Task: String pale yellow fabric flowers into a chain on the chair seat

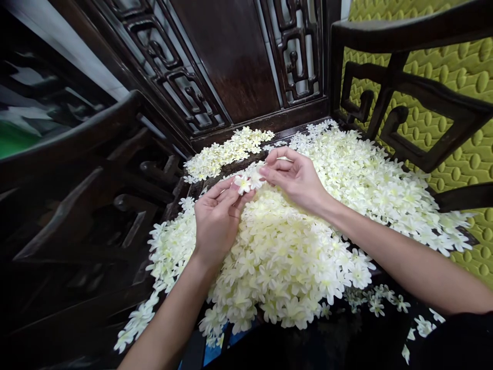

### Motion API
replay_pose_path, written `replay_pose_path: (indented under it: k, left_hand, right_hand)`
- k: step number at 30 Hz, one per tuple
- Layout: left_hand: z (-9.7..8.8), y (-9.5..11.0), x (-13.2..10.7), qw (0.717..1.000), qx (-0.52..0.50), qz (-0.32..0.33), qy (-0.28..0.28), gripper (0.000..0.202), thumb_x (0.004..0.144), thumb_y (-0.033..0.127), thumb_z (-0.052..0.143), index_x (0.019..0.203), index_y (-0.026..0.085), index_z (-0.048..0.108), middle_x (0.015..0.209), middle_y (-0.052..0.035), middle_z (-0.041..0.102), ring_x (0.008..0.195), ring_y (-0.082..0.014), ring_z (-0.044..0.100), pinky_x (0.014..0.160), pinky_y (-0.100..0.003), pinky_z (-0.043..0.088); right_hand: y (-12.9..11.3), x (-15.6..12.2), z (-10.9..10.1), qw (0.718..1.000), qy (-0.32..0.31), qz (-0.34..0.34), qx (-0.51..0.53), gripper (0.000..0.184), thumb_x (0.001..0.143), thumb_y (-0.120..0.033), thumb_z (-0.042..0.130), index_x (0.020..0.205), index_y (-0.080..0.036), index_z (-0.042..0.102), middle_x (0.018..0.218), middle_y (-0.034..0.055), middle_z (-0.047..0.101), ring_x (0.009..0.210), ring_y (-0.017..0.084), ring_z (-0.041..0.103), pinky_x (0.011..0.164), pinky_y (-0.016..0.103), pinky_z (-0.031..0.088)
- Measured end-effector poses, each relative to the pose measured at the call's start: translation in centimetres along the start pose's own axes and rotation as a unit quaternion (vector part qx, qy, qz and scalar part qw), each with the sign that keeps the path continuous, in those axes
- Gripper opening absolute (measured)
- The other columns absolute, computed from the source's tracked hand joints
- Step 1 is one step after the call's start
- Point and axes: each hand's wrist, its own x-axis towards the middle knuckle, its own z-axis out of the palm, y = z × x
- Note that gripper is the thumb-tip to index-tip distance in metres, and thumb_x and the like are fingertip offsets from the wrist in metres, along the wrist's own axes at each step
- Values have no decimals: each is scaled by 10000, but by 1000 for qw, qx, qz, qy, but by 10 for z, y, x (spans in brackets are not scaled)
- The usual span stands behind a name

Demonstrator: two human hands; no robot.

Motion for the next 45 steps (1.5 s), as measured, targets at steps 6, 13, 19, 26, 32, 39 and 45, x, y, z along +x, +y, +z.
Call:
replay_pose_path:
  k: [6, 13, 19, 26, 32, 39, 45]
  left_hand:
    - [10, 4, -6, 989, 113, 75, 55, 266, 800, 335, 794, 995, 159, 759, 927, -63, 766, 851, -186, 751, 860, -354, 632]
    - [15, 6, -11, 980, 156, 107, 54, 229, 795, 299, 798, 956, 162, 710, 917, -51, 756, 834, -156, 737, 823, -291, 618]
    - [8, 2, -6, 992, 108, 61, 27, 226, 815, 333, 783, 915, 155, 686, 841, -39, 744, 762, -145, 729, 832, -314, 621]
    - [5, 3, -2, 995, 66, 58, 40, 234, 806, 331, 789, 912, 165, 662, 849, -27, 729, 880, -173, 739, 963, -400, 601]
    - [7, 2, -5, 994, 90, 60, 14, 272, 795, 369, 803, 964, 181, 702, 946, -56, 732, 915, -182, 726, 875, -345, 617]
    - [9, 4, -5, 996, 60, 63, 2, 277, 903, 447, 668, 991, 211, 783, 1103, -78, 745, 1022, -203, 714, 899, -347, 609]
    - [4, 0, -4, 991, 96, 90, 20, 216, 795, 340, 805, 980, 230, 781, 1018, -51, 760, 946, -177, 722, 894, -320, 594]
  right_hand:
    - [-6, -2, 2, 996, 35, -48, -71, 319, 752, -375, 862, 931, -207, 658, 698, -37, 662, 629, 101, 602, 641, 250, 519]
    - [-2, -9, 8, 996, -16, 2, -93, 399, 724, -324, 879, 1040, -191, 676, 878, 49, 787, 844, 195, 754, 783, 319, 599]
    - [-1, -5, 3, 998, -2, 17, -53, 333, 690, -143, 855, 970, -179, 679, 801, 18, 770, 746, 147, 721, 731, 270, 575]
    - [-6, 1, -6, 998, 41, -51, -27, 170, 761, -88, 718, 889, -199, 695, 701, -42, 655, 619, 87, 570, 603, 223, 491]
    - [-4, -6, 5, 996, -37, -22, -75, 311, 727, -177, 855, 1000, -177, 705, 927, 42, 777, 894, 170, 741, 851, 303, 599]
    - [-3, -6, 4, 998, -36, 11, -44, 339, 746, -197, 860, 1049, -183, 708, 954, 50, 811, 898, 186, 778, 843, 312, 642]
    - [-5, -7, 6, 999, -38, 18, -32, 316, 734, -153, 865, 1014, -176, 720, 908, 42, 819, 854, 166, 785, 803, 261, 645]
